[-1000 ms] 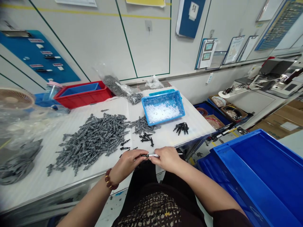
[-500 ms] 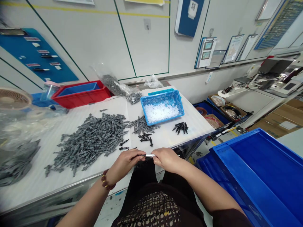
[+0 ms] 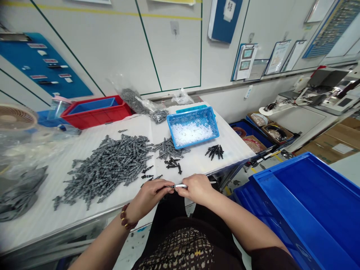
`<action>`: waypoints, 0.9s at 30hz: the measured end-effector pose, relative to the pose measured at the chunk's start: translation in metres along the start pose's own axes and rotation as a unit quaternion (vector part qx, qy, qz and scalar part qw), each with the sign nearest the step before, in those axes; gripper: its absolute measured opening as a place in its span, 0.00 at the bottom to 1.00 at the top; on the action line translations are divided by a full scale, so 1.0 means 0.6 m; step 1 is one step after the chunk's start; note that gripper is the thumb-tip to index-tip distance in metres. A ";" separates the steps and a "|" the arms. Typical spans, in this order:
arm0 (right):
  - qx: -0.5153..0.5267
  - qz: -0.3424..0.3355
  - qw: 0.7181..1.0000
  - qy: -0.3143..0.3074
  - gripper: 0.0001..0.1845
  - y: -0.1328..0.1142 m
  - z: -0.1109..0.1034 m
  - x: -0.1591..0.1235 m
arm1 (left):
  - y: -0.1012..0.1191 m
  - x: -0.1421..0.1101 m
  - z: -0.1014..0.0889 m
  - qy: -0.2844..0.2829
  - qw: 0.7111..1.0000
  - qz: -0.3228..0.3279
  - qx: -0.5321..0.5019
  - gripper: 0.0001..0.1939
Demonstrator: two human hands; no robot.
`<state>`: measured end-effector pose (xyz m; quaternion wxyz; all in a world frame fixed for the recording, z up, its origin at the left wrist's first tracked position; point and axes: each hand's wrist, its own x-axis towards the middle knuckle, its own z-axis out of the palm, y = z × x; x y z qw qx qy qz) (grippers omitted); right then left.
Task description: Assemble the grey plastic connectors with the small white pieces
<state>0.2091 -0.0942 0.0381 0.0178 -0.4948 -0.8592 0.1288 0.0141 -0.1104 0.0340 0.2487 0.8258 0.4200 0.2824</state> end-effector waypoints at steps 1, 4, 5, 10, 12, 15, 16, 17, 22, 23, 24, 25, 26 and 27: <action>-0.003 0.006 1.000 0.004 0.22 -0.001 0.002 0.001 | 0.000 0.000 0.000 0.000 1.000 -0.001 0.002 0.09; -0.011 0.026 0.999 0.015 0.22 -0.002 0.007 0.003 | -0.001 -0.001 0.003 0.002 1.000 -0.006 0.011 0.09; -0.012 0.031 0.999 0.014 0.22 -0.002 0.008 0.004 | -0.002 -0.002 0.004 0.002 1.000 -0.008 0.015 0.09; 0.006 0.043 0.999 0.001 0.16 0.004 0.003 0.004 | -0.032 -0.012 -0.011 0.024 0.998 -0.019 0.060 0.09; 0.023 0.037 0.999 0.009 0.11 0.012 0.001 0.004 | -0.054 -0.020 -0.032 0.059 0.992 -0.030 0.107 0.10; 0.055 0.021 0.998 0.017 0.10 0.028 0.004 0.005 | -0.086 -0.027 -0.069 0.080 0.976 -0.054 0.195 0.11; 0.066 0.017 0.998 0.017 0.11 0.033 0.007 0.006 | -0.094 -0.026 -0.078 0.077 0.970 -0.057 0.222 0.11; 0.078 0.014 0.997 0.016 0.12 0.038 0.009 0.006 | -0.100 -0.022 -0.083 0.074 0.965 -0.054 0.245 0.10; 0.117 -0.002 0.993 0.018 0.16 0.039 0.013 0.006 | -0.096 0.037 -0.048 0.026 0.956 -0.004 0.293 0.08; 0.114 0.003 0.993 0.019 0.16 0.036 0.011 0.006 | -0.092 0.053 -0.035 0.005 0.957 0.000 0.288 0.07; 0.108 0.013 0.994 0.019 0.17 0.033 0.008 0.005 | -0.089 0.066 -0.023 -0.011 0.959 -0.001 0.284 0.07; 0.100 0.023 0.995 0.016 0.16 0.031 0.006 0.004 | -0.086 0.078 -0.012 -0.021 0.960 -0.004 0.281 0.06; 0.092 0.031 0.995 0.010 0.16 0.029 0.003 0.003 | -0.084 0.087 -0.005 -0.025 0.960 -0.007 0.278 0.05; 0.086 0.037 0.996 0.003 0.15 0.029 0.001 0.003 | -0.083 0.093 0.000 -0.024 0.961 -0.011 0.275 0.05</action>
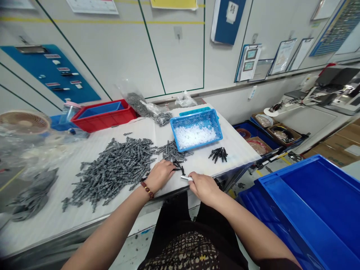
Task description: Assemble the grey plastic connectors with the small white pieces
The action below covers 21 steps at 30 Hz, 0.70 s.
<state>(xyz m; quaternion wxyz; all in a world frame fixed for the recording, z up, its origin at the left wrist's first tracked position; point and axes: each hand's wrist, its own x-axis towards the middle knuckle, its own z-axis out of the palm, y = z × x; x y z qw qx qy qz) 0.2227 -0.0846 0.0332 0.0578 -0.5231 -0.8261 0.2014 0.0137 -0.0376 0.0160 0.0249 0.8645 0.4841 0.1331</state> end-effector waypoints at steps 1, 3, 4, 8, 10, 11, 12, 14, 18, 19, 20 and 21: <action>-0.003 0.002 1.000 -0.006 0.14 0.001 -0.001 0.000 | 0.002 0.003 0.001 0.002 1.000 -0.003 -0.004 0.05; 0.003 -0.009 1.000 -0.007 0.14 0.006 -0.001 0.000 | 0.004 0.002 -0.002 0.011 1.000 -0.016 -0.014 0.05; 0.010 -0.020 1.000 -0.001 0.14 0.009 0.001 0.001 | 0.007 -0.002 -0.005 0.018 0.999 -0.024 -0.017 0.05; 0.034 -0.070 0.997 0.022 0.15 0.011 0.014 0.006 | 0.042 -0.025 -0.014 0.020 0.986 -0.082 -0.145 0.09; 0.038 -0.100 0.994 0.021 0.15 0.004 0.017 0.007 | 0.070 -0.039 -0.014 0.004 0.968 -0.103 -0.227 0.09; 0.037 -0.114 0.993 0.019 0.16 0.001 0.017 0.007 | 0.083 -0.045 -0.013 0.002 0.964 -0.107 -0.244 0.09; 0.032 -0.124 0.992 0.016 0.15 -0.003 0.016 0.007 | 0.094 -0.052 -0.013 0.007 0.964 -0.108 -0.242 0.08; 0.004 -0.129 0.992 0.001 0.12 -0.007 0.012 0.005 | 0.107 -0.066 -0.013 0.021 0.965 -0.110 -0.236 0.07; -0.104 -0.098 0.989 -0.044 0.15 -0.011 0.009 -0.001 | 0.107 -0.084 -0.018 0.014 0.939 -0.161 -0.303 0.08; -0.126 -0.099 0.986 -0.048 0.17 -0.013 0.011 -0.003 | 0.105 -0.084 -0.018 0.031 0.927 -0.183 -0.327 0.09; -0.141 -0.105 0.983 -0.047 0.17 -0.017 0.014 -0.004 | 0.105 -0.082 -0.018 0.053 0.912 -0.198 -0.356 0.10; -0.151 -0.117 0.981 -0.043 0.17 -0.022 0.018 -0.005 | 0.106 -0.079 -0.018 0.075 0.894 -0.205 -0.392 0.11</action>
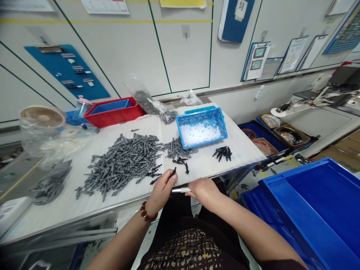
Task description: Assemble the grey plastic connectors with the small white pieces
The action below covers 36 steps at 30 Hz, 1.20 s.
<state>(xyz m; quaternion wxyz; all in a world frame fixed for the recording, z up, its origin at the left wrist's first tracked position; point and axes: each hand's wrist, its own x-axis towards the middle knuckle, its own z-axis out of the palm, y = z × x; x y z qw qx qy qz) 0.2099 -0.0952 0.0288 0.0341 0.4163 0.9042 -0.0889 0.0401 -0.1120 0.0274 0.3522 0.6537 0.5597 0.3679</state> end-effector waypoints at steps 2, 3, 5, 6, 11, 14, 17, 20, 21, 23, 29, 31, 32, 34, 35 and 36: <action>-0.011 -0.022 1.000 0.009 0.18 -0.013 0.004 0.002 | 0.004 0.005 0.007 -0.003 0.995 -0.003 -0.097 0.12; -0.013 -0.028 0.999 0.012 0.18 -0.019 0.005 0.003 | 0.007 0.006 0.011 -0.014 0.990 -0.008 -0.142 0.12; -0.013 -0.031 0.999 0.013 0.17 -0.030 0.006 0.005 | 0.013 0.005 0.018 -0.020 0.977 -0.027 -0.212 0.12; -0.014 -0.031 0.999 0.013 0.17 -0.034 0.006 0.006 | 0.016 0.004 0.021 -0.017 0.971 -0.038 -0.235 0.13; -0.009 -0.010 1.000 0.004 0.19 -0.054 0.003 0.010 | 0.019 0.001 0.032 -0.021 0.959 -0.054 -0.276 0.13; 0.038 -0.003 0.999 -0.002 0.19 -0.055 0.000 0.008 | 0.016 0.006 0.029 -0.028 0.965 -0.041 -0.258 0.12; 0.130 -0.024 0.991 0.027 0.17 -0.040 -0.005 0.000 | 0.014 0.011 0.006 -0.003 0.984 -0.006 -0.179 0.13; 0.217 -0.042 0.973 0.068 0.17 -0.015 -0.012 -0.009 | 0.011 0.009 -0.027 0.007 0.996 0.055 -0.068 0.17; 0.242 -0.042 0.966 0.078 0.16 -0.008 -0.014 -0.011 | 0.009 0.005 -0.036 -0.001 0.997 0.069 -0.045 0.17; 0.287 -0.034 0.953 0.094 0.14 0.002 -0.018 -0.013 | 0.003 -0.003 -0.048 -0.014 0.997 0.070 -0.036 0.15; 0.318 -0.018 0.942 0.104 0.10 0.006 -0.022 -0.013 | -0.012 -0.028 -0.042 0.005 0.997 0.042 -0.071 0.06; 0.306 -0.016 0.946 0.104 0.10 0.006 -0.021 -0.013 | -0.012 -0.031 -0.040 -0.001 0.996 0.076 -0.047 0.06; 0.297 -0.014 0.949 0.102 0.10 0.006 -0.022 -0.014 | -0.012 -0.032 -0.040 -0.004 0.995 0.097 -0.031 0.06; 0.275 -0.005 0.957 0.097 0.10 0.005 -0.023 -0.014 | -0.010 -0.032 -0.041 -0.007 0.990 0.141 0.009 0.07; 0.261 0.001 0.961 0.093 0.09 0.005 -0.025 -0.015 | -0.010 -0.032 -0.043 -0.008 0.986 0.161 0.033 0.07; 0.247 0.008 0.965 0.088 0.09 0.004 -0.027 -0.015 | -0.009 -0.032 -0.044 -0.009 0.982 0.181 0.056 0.07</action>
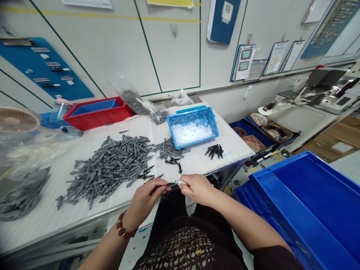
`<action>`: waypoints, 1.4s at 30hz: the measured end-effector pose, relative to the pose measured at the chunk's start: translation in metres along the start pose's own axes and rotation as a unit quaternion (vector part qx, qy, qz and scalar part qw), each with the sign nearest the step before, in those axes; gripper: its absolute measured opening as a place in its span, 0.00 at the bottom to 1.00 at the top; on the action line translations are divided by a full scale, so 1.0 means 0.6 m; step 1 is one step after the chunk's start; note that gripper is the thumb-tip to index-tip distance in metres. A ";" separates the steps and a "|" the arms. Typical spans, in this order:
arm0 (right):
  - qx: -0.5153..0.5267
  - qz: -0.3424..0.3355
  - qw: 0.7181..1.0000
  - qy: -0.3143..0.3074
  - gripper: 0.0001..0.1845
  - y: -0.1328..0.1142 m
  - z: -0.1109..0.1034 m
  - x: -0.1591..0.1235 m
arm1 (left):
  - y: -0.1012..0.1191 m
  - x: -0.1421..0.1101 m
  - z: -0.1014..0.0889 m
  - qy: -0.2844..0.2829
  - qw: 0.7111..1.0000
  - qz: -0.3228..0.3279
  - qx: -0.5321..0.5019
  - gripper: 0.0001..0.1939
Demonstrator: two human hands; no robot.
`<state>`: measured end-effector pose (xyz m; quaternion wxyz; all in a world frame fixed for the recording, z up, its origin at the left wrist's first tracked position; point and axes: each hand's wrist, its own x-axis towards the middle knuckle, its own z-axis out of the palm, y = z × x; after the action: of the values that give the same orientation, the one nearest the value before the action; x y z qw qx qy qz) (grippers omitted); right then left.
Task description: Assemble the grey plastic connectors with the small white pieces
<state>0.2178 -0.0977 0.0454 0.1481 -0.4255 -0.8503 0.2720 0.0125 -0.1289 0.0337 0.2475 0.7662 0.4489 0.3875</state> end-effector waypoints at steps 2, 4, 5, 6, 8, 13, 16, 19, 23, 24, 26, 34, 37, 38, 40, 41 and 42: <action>-0.039 0.010 0.999 -0.007 0.08 -0.004 -0.002 0.000 | 0.002 0.001 -0.002 -0.009 0.998 0.034 0.043 0.06; -0.084 0.010 0.996 -0.012 0.08 -0.008 -0.003 -0.001 | 0.005 0.001 -0.003 -0.024 0.995 0.057 0.076 0.07; -0.106 0.008 0.994 -0.014 0.08 -0.010 -0.003 -0.001 | 0.006 0.001 -0.004 -0.033 0.994 0.063 0.088 0.07; -0.124 0.006 0.992 -0.016 0.08 -0.012 -0.003 -0.001 | 0.008 0.001 -0.004 -0.043 0.992 0.063 0.096 0.08; -0.149 0.005 0.989 -0.021 0.09 -0.015 -0.003 -0.001 | 0.012 0.002 -0.004 -0.060 0.991 0.052 0.104 0.08; -0.169 0.009 0.985 -0.034 0.09 -0.019 -0.007 0.000 | 0.011 0.005 -0.004 -0.079 0.994 0.006 0.077 0.06; -0.156 0.003 0.987 -0.047 0.09 -0.019 -0.005 0.000 | 0.007 0.007 0.000 -0.103 0.994 -0.028 0.040 0.05; -0.150 0.004 0.988 -0.045 0.09 -0.020 0.000 0.000 | 0.005 0.008 0.004 -0.113 0.992 -0.039 0.029 0.04; -0.151 0.019 0.988 -0.035 0.12 -0.018 0.003 0.002 | 0.007 0.009 0.006 -0.108 0.992 -0.029 0.050 0.05; -0.147 0.021 0.988 -0.034 0.13 -0.017 0.003 0.002 | 0.007 0.010 0.006 -0.108 0.992 -0.027 0.052 0.05; -0.133 0.014 0.990 -0.037 0.12 -0.014 0.001 0.002 | 0.005 0.010 0.005 -0.108 0.992 -0.025 0.053 0.06; -0.110 -0.015 0.992 -0.061 0.08 -0.009 -0.001 0.002 | -0.003 0.006 -0.001 -0.101 0.994 0.006 0.031 0.10; -0.121 -0.007 0.991 -0.057 0.08 -0.011 0.000 0.003 | -0.001 0.005 -0.002 -0.096 0.995 -0.002 0.021 0.10; -0.123 -0.006 0.991 -0.055 0.08 -0.012 0.001 0.003 | -0.001 0.005 -0.003 -0.094 0.995 -0.005 0.019 0.10; -0.123 -0.007 0.991 -0.050 0.08 -0.011 0.002 0.002 | 0.000 0.004 -0.003 -0.090 0.996 -0.008 0.018 0.10; -0.121 -0.010 0.992 -0.045 0.08 -0.010 0.002 0.002 | 0.000 0.004 -0.003 -0.090 0.996 -0.010 0.017 0.10; -0.119 -0.014 0.992 -0.041 0.08 -0.010 0.003 0.001 | 0.000 0.004 -0.003 -0.089 0.996 -0.010 0.016 0.09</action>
<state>0.2128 -0.1005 0.0476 0.0656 -0.4164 -0.8880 0.1838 0.0119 -0.1269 0.0356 0.2780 0.7970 0.4390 0.3077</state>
